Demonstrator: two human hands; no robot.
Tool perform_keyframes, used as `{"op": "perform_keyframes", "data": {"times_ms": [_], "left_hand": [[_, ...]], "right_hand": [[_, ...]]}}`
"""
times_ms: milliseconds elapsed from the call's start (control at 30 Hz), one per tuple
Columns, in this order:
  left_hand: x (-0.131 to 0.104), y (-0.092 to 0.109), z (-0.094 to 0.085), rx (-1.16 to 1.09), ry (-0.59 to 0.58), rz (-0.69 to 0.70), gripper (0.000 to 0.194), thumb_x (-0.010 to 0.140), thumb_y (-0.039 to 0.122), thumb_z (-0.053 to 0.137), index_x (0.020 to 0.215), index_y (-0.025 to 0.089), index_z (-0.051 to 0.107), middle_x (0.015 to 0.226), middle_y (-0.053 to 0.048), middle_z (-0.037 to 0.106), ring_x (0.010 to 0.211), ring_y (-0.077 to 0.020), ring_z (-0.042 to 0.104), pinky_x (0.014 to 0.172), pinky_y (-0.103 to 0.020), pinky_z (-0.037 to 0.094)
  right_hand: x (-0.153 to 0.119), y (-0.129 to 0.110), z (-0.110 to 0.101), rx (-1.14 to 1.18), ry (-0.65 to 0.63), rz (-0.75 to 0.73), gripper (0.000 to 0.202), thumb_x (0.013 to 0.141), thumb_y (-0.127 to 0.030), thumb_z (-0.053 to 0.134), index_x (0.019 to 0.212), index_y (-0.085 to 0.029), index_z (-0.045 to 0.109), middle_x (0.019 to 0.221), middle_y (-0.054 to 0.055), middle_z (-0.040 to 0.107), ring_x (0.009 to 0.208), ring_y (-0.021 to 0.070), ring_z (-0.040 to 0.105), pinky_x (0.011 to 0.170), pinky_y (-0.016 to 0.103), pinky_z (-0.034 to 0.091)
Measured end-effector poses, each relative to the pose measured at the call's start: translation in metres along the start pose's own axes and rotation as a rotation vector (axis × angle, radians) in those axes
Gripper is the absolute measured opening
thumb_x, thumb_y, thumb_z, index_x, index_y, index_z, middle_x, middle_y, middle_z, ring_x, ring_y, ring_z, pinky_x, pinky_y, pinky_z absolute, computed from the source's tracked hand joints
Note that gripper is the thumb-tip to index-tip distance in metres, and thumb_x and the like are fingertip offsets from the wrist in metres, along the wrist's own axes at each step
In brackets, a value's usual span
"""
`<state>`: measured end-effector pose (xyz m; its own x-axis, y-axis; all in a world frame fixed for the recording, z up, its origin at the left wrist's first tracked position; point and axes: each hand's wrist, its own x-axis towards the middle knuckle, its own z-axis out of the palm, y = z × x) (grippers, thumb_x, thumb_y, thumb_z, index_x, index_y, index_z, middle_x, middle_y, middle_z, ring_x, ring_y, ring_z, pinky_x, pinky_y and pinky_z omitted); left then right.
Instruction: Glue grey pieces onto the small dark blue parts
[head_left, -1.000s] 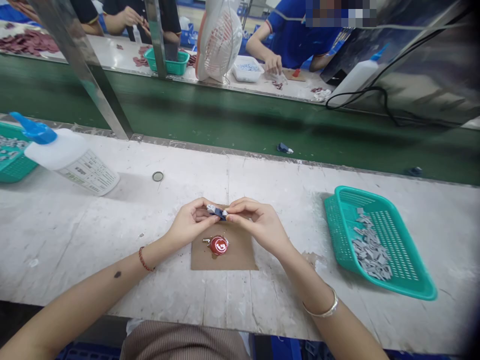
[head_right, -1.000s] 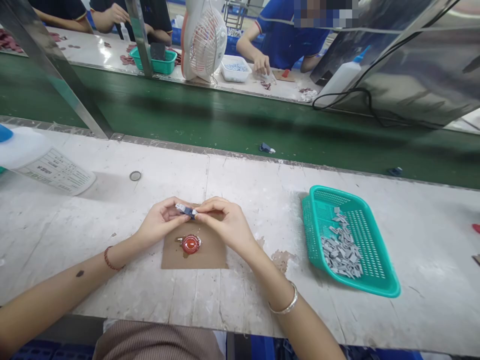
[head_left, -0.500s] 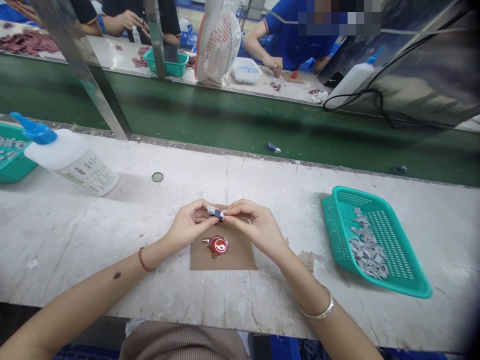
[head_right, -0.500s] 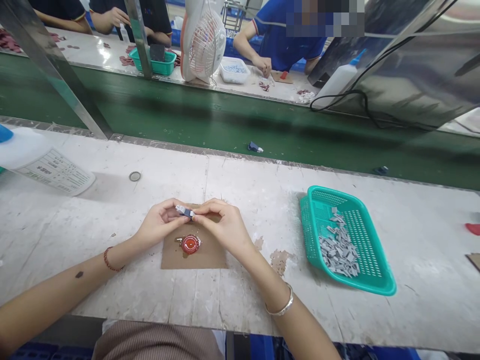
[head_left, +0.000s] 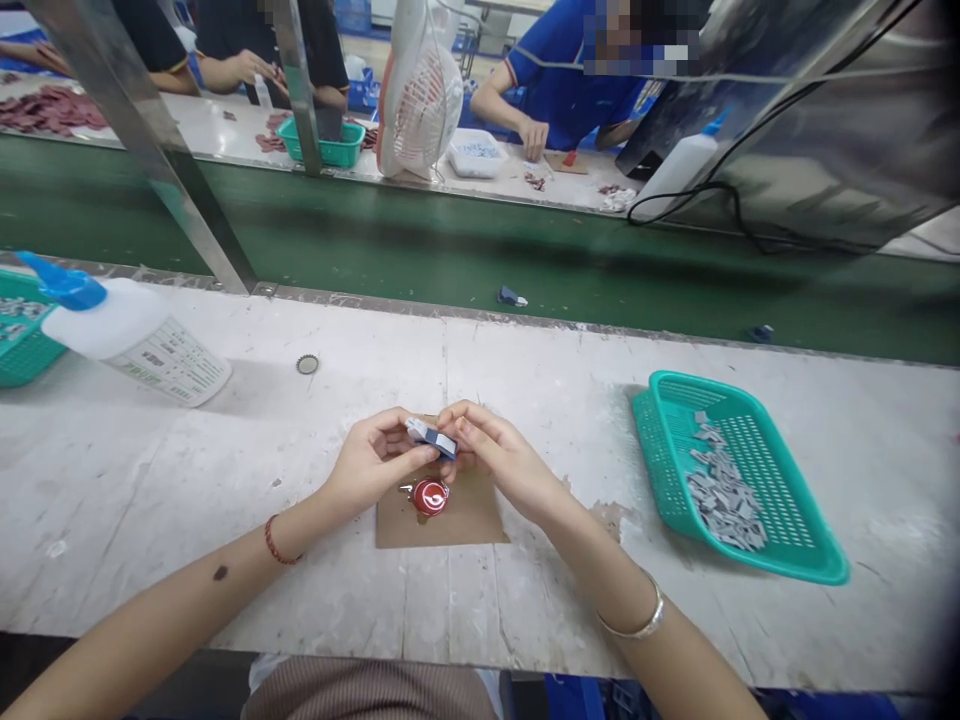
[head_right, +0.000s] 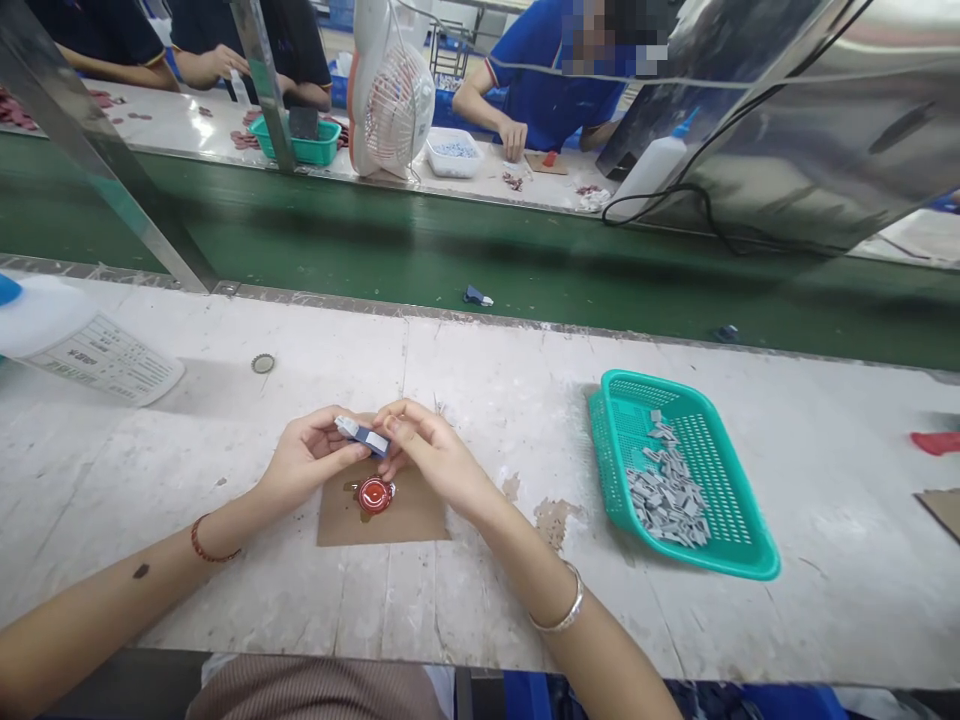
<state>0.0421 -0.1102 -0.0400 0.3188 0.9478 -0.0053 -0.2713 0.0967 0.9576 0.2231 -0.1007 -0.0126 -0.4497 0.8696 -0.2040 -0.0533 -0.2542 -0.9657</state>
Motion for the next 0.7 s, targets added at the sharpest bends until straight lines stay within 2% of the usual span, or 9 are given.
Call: {"op": "perform_keyframes", "data": {"times_ms": [133, 233, 333, 433, 567, 700], "left_hand": [[-0.003, 0.01, 0.01, -0.075, -0.075, -0.034, 0.015, 0.081, 0.028, 0.072, 0.087, 0.017, 0.063, 0.068, -0.001, 0.069, 0.062, -0.0182, 0.069, 0.062, -0.031, 0.057], [-0.003, 0.016, 0.017, -0.048, -0.018, -0.035, 0.016, 0.079, 0.029, 0.074, 0.083, 0.017, 0.063, 0.068, -0.002, 0.07, 0.064, -0.0187, 0.07, 0.064, -0.03, 0.058], [0.0, 0.019, 0.022, 0.006, 0.034, -0.018, 0.019, 0.075, 0.032, 0.077, 0.079, 0.018, 0.065, 0.071, -0.002, 0.071, 0.069, -0.02, 0.071, 0.066, -0.03, 0.058], [0.004, 0.019, 0.024, 0.054, 0.033, -0.022, 0.019, 0.075, 0.034, 0.077, 0.079, 0.019, 0.066, 0.073, -0.003, 0.071, 0.071, -0.0214, 0.07, 0.069, -0.032, 0.058], [0.013, 0.014, 0.026, 0.052, 0.011, -0.052, 0.019, 0.077, 0.034, 0.075, 0.082, 0.018, 0.067, 0.076, -0.004, 0.071, 0.075, -0.0214, 0.07, 0.075, -0.034, 0.058], [0.023, 0.011, 0.032, 0.023, 0.006, -0.072, 0.021, 0.075, 0.035, 0.077, 0.084, 0.017, 0.07, 0.082, -0.004, 0.072, 0.08, -0.0216, 0.07, 0.078, -0.034, 0.058]], "right_hand": [[-0.004, 0.001, 0.012, 0.056, -0.032, -0.023, 0.03, 0.091, -0.051, 0.056, 0.098, -0.023, 0.05, 0.069, -0.004, 0.055, 0.053, 0.0098, 0.056, 0.053, 0.023, 0.048], [-0.006, 0.0, 0.017, 0.054, 0.026, -0.063, 0.031, 0.09, -0.051, 0.057, 0.101, -0.023, 0.052, 0.071, -0.005, 0.052, 0.052, 0.008, 0.05, 0.051, 0.021, 0.043], [-0.01, -0.004, 0.019, 0.002, 0.104, -0.116, 0.03, 0.089, -0.053, 0.057, 0.099, -0.025, 0.053, 0.075, -0.002, 0.053, 0.059, 0.0101, 0.051, 0.053, 0.022, 0.042], [-0.012, -0.007, 0.017, -0.068, 0.152, -0.152, 0.03, 0.091, -0.054, 0.053, 0.099, -0.025, 0.053, 0.076, -0.001, 0.056, 0.065, 0.013, 0.054, 0.057, 0.024, 0.044], [-0.012, -0.008, 0.009, -0.111, 0.172, -0.134, 0.031, 0.093, -0.05, 0.051, 0.112, -0.026, 0.053, 0.077, 0.0, 0.059, 0.069, 0.0144, 0.058, 0.061, 0.025, 0.047], [-0.013, -0.012, 0.001, -0.124, 0.212, -0.171, 0.028, 0.095, -0.045, 0.049, 0.115, -0.026, 0.055, 0.09, 0.001, 0.063, 0.076, 0.0137, 0.06, 0.066, 0.024, 0.048]]}}
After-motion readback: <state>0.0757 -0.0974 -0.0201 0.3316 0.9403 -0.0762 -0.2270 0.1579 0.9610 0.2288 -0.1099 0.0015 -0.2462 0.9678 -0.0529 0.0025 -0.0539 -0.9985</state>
